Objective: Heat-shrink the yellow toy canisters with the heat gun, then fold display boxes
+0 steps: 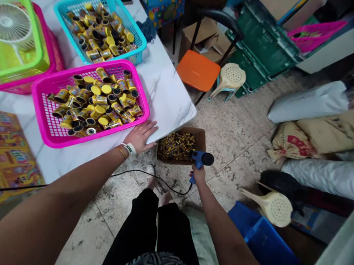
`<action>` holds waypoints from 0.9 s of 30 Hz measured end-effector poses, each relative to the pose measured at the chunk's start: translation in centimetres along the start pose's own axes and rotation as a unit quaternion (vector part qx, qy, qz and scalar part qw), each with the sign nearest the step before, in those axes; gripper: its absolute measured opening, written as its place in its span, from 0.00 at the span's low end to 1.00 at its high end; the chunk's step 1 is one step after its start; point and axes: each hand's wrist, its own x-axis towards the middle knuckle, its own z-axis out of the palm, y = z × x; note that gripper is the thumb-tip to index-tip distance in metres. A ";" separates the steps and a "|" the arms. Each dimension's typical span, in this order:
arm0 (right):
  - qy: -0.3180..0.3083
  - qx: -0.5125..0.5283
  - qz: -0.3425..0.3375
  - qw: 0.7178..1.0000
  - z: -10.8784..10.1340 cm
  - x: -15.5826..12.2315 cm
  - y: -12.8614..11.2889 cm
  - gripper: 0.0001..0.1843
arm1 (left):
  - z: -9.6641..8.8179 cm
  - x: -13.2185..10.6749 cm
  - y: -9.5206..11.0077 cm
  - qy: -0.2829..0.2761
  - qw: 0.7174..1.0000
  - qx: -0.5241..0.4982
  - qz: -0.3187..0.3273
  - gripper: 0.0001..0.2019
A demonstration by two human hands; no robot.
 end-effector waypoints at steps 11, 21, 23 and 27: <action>-0.036 -0.068 0.045 0.996 3.5 2.1 0.9 0.12 | -0.1 -0.2 0.1 0.010 1.000 -0.006 -0.004 0.35; -0.018 -0.067 0.039 0.997 3.7 3.4 4.0 0.14 | 0.0 -0.2 0.1 0.026 1.000 -0.013 0.002 0.34; -0.032 -0.073 0.022 0.997 2.8 3.2 4.3 0.12 | 0.0 -0.2 0.0 0.029 1.000 -0.012 0.001 0.34; -0.005 -0.069 -0.003 0.998 1.1 2.3 4.5 0.11 | 0.1 -0.4 -0.1 0.033 0.999 -0.019 0.007 0.33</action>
